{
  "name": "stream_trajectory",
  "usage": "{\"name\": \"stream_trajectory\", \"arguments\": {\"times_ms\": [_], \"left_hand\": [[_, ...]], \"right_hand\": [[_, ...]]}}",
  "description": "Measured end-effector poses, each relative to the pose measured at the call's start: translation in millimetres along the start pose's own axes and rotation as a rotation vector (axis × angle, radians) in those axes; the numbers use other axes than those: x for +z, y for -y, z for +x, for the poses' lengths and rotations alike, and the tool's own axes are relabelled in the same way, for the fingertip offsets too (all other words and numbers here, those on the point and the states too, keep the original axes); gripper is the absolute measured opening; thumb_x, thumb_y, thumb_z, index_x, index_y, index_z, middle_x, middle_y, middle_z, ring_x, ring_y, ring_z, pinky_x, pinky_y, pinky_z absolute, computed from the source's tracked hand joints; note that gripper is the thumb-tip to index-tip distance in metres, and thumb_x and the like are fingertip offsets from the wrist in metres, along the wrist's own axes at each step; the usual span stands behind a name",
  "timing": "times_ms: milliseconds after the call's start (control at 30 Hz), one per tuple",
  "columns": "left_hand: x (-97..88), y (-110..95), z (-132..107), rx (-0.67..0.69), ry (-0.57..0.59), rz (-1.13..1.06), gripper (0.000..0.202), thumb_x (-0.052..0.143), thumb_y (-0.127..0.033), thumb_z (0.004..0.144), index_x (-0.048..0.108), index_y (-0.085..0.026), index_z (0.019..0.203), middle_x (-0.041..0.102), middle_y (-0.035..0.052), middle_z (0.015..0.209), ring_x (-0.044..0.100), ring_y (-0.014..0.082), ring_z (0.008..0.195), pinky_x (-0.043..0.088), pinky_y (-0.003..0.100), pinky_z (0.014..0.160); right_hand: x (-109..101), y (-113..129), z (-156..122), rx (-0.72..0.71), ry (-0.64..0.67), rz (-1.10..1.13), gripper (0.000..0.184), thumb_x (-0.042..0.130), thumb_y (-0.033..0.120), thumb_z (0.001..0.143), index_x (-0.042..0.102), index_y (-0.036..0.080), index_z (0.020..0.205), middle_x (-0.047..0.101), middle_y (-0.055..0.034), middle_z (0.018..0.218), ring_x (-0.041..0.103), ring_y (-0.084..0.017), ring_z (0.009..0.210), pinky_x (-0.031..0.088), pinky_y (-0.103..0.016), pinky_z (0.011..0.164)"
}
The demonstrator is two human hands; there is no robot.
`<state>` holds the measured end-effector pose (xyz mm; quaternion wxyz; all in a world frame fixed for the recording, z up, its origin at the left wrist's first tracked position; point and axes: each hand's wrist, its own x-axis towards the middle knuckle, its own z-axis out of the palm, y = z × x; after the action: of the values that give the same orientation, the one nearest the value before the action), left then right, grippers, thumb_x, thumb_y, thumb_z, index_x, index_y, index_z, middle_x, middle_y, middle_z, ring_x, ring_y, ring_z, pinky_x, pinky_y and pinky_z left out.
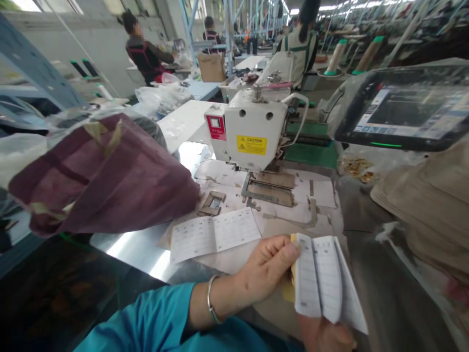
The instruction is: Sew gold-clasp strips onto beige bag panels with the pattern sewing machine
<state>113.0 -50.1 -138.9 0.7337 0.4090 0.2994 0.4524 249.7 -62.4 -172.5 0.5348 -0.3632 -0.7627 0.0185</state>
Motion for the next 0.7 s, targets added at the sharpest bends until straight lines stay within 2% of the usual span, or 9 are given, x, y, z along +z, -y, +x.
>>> {"name": "stream_trajectory", "arguments": {"times_ms": [67, 133, 233, 300, 367, 433, 533, 633, 700], "left_hand": [[-3.5, -4.6, -2.4, -0.008, -0.007, -0.006, 0.059, 0.058, -0.073, 0.078, 0.050, -0.017, 0.066, 0.052, -0.0017, 0.058, 0.045, 0.0074, 0.051, 0.036, 0.021, 0.051], [-9.0, -10.7, -5.5, -0.003, -0.044, 0.001, 0.055, 0.062, -0.069, 0.079, 0.050, -0.016, 0.067, 0.053, -0.0017, 0.058, 0.047, 0.0074, 0.051, 0.039, 0.020, 0.052], [-23.5, -17.8, -6.5, 0.012, -0.150, 0.075, 0.050, 0.066, -0.062, 0.079, 0.051, -0.016, 0.067, 0.055, -0.0021, 0.057, 0.050, 0.0083, 0.050, 0.043, 0.020, 0.050], [-34.9, -19.1, -3.3, 0.002, -0.212, 0.132, 0.047, 0.067, -0.060, 0.078, 0.051, -0.017, 0.069, 0.055, -0.0032, 0.056, 0.052, 0.0091, 0.049, 0.045, 0.021, 0.048], [-44.2, -17.6, 0.6, -0.025, -0.244, 0.180, 0.046, 0.066, -0.061, 0.078, 0.050, -0.018, 0.071, 0.055, -0.0042, 0.056, 0.053, 0.0100, 0.047, 0.047, 0.021, 0.045], [-50.4, -13.8, 3.5, -0.059, -0.245, 0.234, 0.045, 0.063, -0.061, 0.079, 0.049, -0.018, 0.074, 0.055, -0.0043, 0.057, 0.055, 0.0112, 0.047, 0.049, 0.023, 0.044], [-56.2, -6.4, 5.7, -0.084, -0.217, 0.346, 0.040, 0.057, -0.058, 0.083, 0.048, -0.019, 0.076, 0.056, -0.0047, 0.056, 0.055, 0.0122, 0.044, 0.048, 0.023, 0.042], [-59.6, -1.7, 7.1, -0.094, -0.200, 0.434, 0.037, 0.059, -0.054, 0.083, 0.050, -0.018, 0.078, 0.053, -0.0059, 0.054, 0.052, 0.0105, 0.042, 0.045, 0.021, 0.040], [-59.0, -2.7, 8.4, -0.109, -0.203, 0.450, 0.039, 0.063, -0.055, 0.079, 0.052, -0.018, 0.076, 0.053, -0.0056, 0.054, 0.051, 0.0097, 0.042, 0.045, 0.020, 0.039]], "right_hand": [[-0.6, 4.1, 0.3, 0.030, 0.002, 0.039, 0.035, 0.060, 0.044, 0.091, 0.065, 0.029, 0.121, 0.070, -0.0057, 0.112, 0.066, -0.030, 0.098, 0.059, -0.048, 0.075], [-0.6, 5.7, 2.8, 0.072, -0.003, 0.048, 0.042, 0.039, 0.048, 0.098, 0.063, 0.030, 0.128, 0.073, -0.0058, 0.107, 0.070, -0.031, 0.089, 0.060, -0.050, 0.072], [-0.7, 5.3, 8.2, 0.342, -0.104, 0.266, 0.057, 0.014, 0.042, 0.102, 0.056, 0.026, 0.137, 0.075, -0.0065, 0.102, 0.073, -0.026, 0.085, 0.058, -0.050, 0.084], [-2.0, 5.0, 10.3, 0.694, -0.213, 0.552, 0.054, 0.020, 0.047, 0.102, 0.058, 0.025, 0.133, 0.075, -0.0075, 0.105, 0.073, -0.026, 0.092, 0.054, -0.050, 0.092], [-4.6, 4.8, 9.4, 1.002, -0.315, 0.763, 0.045, 0.038, 0.052, 0.097, 0.065, 0.025, 0.120, 0.074, -0.0082, 0.108, 0.071, -0.027, 0.100, 0.051, -0.050, 0.096], [-8.0, 3.2, 5.5, 1.148, -0.417, 0.815, 0.030, 0.054, 0.049, 0.092, 0.069, 0.026, 0.105, 0.075, -0.0069, 0.107, 0.069, -0.027, 0.103, 0.050, -0.050, 0.097], [-14.7, -2.8, -1.5, 1.116, -0.503, 0.664, 0.021, 0.068, 0.038, 0.084, 0.067, 0.026, 0.102, 0.074, -0.0057, 0.108, 0.069, -0.026, 0.103, 0.049, -0.050, 0.098], [-27.2, -5.1, -3.5, 0.927, -0.599, 0.358, 0.036, 0.069, 0.037, 0.083, 0.060, 0.024, 0.116, 0.067, -0.0092, 0.122, 0.065, -0.027, 0.111, 0.043, -0.055, 0.104], [-38.0, 1.1, -2.3, 0.792, -0.593, 0.191, 0.046, 0.067, 0.042, 0.083, 0.054, 0.026, 0.123, 0.060, -0.0109, 0.133, 0.061, -0.030, 0.118, 0.040, -0.059, 0.106]]}}
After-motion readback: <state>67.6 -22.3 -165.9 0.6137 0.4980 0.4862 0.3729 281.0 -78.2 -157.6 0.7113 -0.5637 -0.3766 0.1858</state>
